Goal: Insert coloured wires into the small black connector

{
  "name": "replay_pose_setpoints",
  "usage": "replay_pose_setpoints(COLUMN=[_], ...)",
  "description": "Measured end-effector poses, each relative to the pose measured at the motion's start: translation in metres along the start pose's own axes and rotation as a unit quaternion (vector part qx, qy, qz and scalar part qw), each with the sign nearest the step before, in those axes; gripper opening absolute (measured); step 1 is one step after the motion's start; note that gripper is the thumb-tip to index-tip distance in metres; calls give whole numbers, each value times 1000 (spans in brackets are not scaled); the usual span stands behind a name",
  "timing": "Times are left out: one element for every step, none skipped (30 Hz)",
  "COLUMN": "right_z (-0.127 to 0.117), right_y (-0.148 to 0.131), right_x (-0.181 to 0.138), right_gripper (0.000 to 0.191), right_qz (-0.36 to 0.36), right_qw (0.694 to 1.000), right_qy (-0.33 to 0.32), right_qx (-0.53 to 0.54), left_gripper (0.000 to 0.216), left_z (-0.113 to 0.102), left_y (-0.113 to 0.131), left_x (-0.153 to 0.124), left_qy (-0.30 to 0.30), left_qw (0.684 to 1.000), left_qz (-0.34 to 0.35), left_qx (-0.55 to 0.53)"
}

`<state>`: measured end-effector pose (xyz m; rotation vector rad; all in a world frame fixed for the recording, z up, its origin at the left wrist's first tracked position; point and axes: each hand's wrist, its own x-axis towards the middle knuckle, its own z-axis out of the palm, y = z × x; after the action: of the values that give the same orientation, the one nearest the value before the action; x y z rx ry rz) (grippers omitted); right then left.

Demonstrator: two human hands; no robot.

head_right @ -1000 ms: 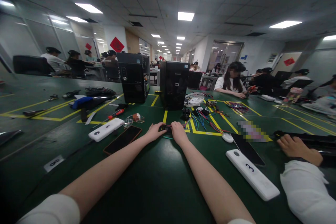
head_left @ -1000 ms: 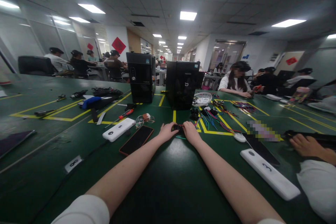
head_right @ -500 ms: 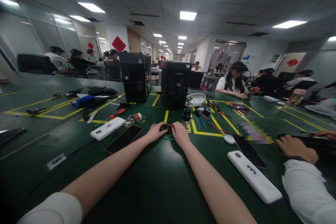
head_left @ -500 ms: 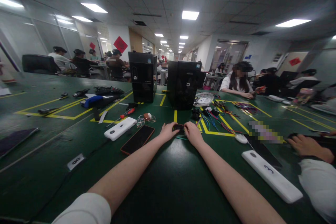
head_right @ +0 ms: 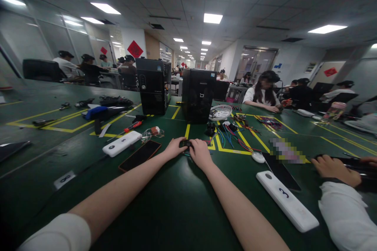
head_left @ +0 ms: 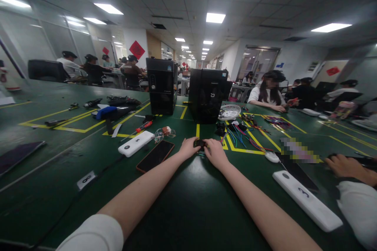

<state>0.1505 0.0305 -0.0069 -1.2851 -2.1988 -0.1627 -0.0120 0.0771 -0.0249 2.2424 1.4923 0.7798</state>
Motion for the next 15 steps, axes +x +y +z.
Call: replay_pose_setpoints(right_z=[2, 4, 7, 10, 13, 16, 18, 19, 20, 21, 21, 21, 21, 21, 21], right_y=[2, 4, 6, 8, 9, 10, 10, 11, 11, 10, 10, 8, 7, 5, 4], right_x=[2, 4, 6, 9, 13, 16, 20, 24, 28, 31, 34, 37, 39, 41, 43], right_gripper=[28, 29, 31, 32, 32, 32, 32, 31, 29, 28, 27, 26, 25, 24, 22], right_qz=[31, 62, 91, 116, 137, 153, 161, 164, 164, 161, 157, 153, 152, 152, 153], right_qw=[999, 998, 995, 993, 990, 988, 987, 986, 984, 983, 983, 983, 983, 984, 984], right_qy=[16, 28, 34, 35, 27, 12, -10, -36, -60, -79, -88, -90, -87, -83, -80], right_qx=[3, 7, 9, 9, 7, 1, -6, -14, -22, -30, -37, -43, -48, -51, -53], left_gripper=[48, 47, 47, 46, 45, 43, 43, 42, 42, 42, 42, 41, 41, 41, 41], left_z=[1, 1, 1, 2, 2, 1, 1, 1, 0, 0, 0, 0, 0, 0, 0], left_y=[0, -1, -1, -1, -1, -1, -1, 0, 0, 0, 0, 0, 0, 0, 0], left_x=[0, 1, 1, 1, 1, 0, 0, 0, -1, -1, -1, -1, -1, 0, 0], left_qy=[0, 0, 0, -1, -2, -2, -2, -1, 0, 1, 1, 1, 1, 0, -2], left_qw=[1000, 1000, 1000, 1000, 1000, 1000, 1000, 1000, 1000, 1000, 1000, 1000, 1000, 1000, 1000], left_qz=[0, 0, 2, 4, 5, 7, 9, 12, 13, 14, 15, 14, 13, 11, 9], left_qx=[1, 2, 3, 4, 5, 6, 7, 7, 8, 10, 12, 13, 15, 16, 18])
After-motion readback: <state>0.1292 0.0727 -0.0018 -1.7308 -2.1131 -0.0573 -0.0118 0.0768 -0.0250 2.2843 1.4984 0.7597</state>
